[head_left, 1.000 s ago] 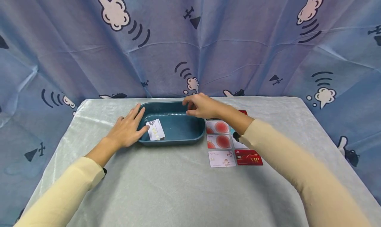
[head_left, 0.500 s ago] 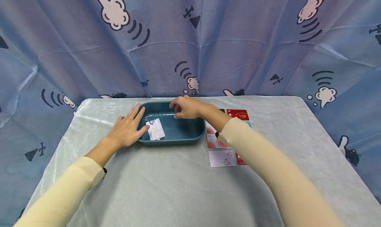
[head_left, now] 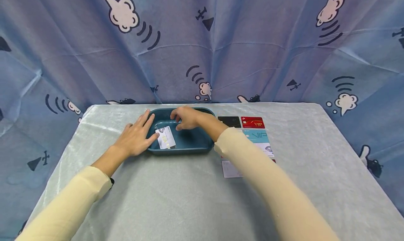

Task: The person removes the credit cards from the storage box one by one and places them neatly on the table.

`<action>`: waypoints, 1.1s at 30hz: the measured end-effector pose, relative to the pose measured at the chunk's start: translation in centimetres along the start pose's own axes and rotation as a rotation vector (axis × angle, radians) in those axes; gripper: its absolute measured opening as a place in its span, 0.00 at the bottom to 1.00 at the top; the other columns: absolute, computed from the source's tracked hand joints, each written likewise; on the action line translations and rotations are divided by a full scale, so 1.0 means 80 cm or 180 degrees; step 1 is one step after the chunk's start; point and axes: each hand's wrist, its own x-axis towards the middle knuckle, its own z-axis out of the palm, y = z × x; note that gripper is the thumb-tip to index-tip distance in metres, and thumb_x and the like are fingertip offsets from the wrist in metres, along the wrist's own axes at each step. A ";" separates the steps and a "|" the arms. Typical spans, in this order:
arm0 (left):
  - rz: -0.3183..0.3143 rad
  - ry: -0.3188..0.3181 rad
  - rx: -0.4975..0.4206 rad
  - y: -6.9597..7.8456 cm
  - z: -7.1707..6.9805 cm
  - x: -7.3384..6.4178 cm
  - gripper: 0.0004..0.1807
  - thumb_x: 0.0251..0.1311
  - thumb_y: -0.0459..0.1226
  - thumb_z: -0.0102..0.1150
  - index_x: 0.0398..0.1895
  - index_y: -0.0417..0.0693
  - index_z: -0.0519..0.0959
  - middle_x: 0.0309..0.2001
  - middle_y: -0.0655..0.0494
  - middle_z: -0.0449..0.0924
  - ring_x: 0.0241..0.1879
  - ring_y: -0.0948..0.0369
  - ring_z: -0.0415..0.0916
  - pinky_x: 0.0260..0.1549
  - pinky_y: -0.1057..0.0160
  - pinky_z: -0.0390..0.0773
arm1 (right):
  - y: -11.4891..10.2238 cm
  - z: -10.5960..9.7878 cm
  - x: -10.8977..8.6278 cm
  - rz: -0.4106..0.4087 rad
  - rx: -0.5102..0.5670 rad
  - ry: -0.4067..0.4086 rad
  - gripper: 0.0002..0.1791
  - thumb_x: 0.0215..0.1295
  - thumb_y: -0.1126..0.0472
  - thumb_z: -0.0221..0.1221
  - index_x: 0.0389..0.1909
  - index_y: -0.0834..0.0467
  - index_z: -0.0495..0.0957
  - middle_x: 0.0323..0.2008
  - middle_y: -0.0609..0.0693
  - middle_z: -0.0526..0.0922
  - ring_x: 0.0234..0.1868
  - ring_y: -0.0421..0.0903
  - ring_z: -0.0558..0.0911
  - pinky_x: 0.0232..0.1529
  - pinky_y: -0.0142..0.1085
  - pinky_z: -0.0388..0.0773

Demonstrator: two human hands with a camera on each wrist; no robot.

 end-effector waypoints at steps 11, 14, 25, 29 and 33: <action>-0.0012 -0.0006 0.0033 0.001 -0.001 0.001 0.42 0.73 0.55 0.42 0.80 0.41 0.45 0.80 0.43 0.35 0.77 0.43 0.44 0.63 0.30 0.54 | -0.013 0.009 0.021 0.0127 -0.0088 -0.0229 0.29 0.65 0.68 0.64 0.67 0.59 0.71 0.62 0.56 0.77 0.62 0.50 0.75 0.62 0.40 0.71; -0.0009 -0.0003 0.0033 0.001 -0.001 0.002 0.42 0.74 0.55 0.42 0.80 0.41 0.45 0.80 0.43 0.35 0.77 0.43 0.45 0.63 0.31 0.55 | -0.018 0.008 0.024 0.0152 -0.0117 -0.0250 0.30 0.64 0.69 0.64 0.67 0.58 0.71 0.63 0.56 0.76 0.62 0.50 0.75 0.62 0.40 0.71; 0.0006 -0.0007 0.0055 -0.001 0.001 0.002 0.42 0.74 0.55 0.42 0.80 0.42 0.45 0.80 0.43 0.35 0.77 0.44 0.45 0.62 0.31 0.56 | -0.027 0.007 0.033 0.0285 -0.0150 -0.0473 0.30 0.64 0.69 0.64 0.68 0.56 0.70 0.65 0.54 0.74 0.61 0.48 0.75 0.61 0.40 0.72; 0.0021 0.0000 0.0057 -0.002 0.004 0.002 0.42 0.74 0.55 0.42 0.80 0.42 0.45 0.80 0.43 0.35 0.77 0.44 0.45 0.62 0.31 0.57 | -0.027 0.007 0.037 0.0279 -0.0158 -0.0541 0.31 0.64 0.68 0.64 0.68 0.56 0.70 0.64 0.54 0.74 0.59 0.48 0.76 0.60 0.38 0.73; 0.0022 0.0020 0.0051 -0.002 0.004 0.002 0.42 0.73 0.55 0.42 0.80 0.41 0.45 0.80 0.43 0.35 0.77 0.44 0.45 0.62 0.31 0.57 | -0.031 0.008 0.040 0.0308 -0.0153 -0.0589 0.31 0.64 0.68 0.64 0.68 0.55 0.70 0.63 0.54 0.75 0.59 0.47 0.75 0.60 0.39 0.72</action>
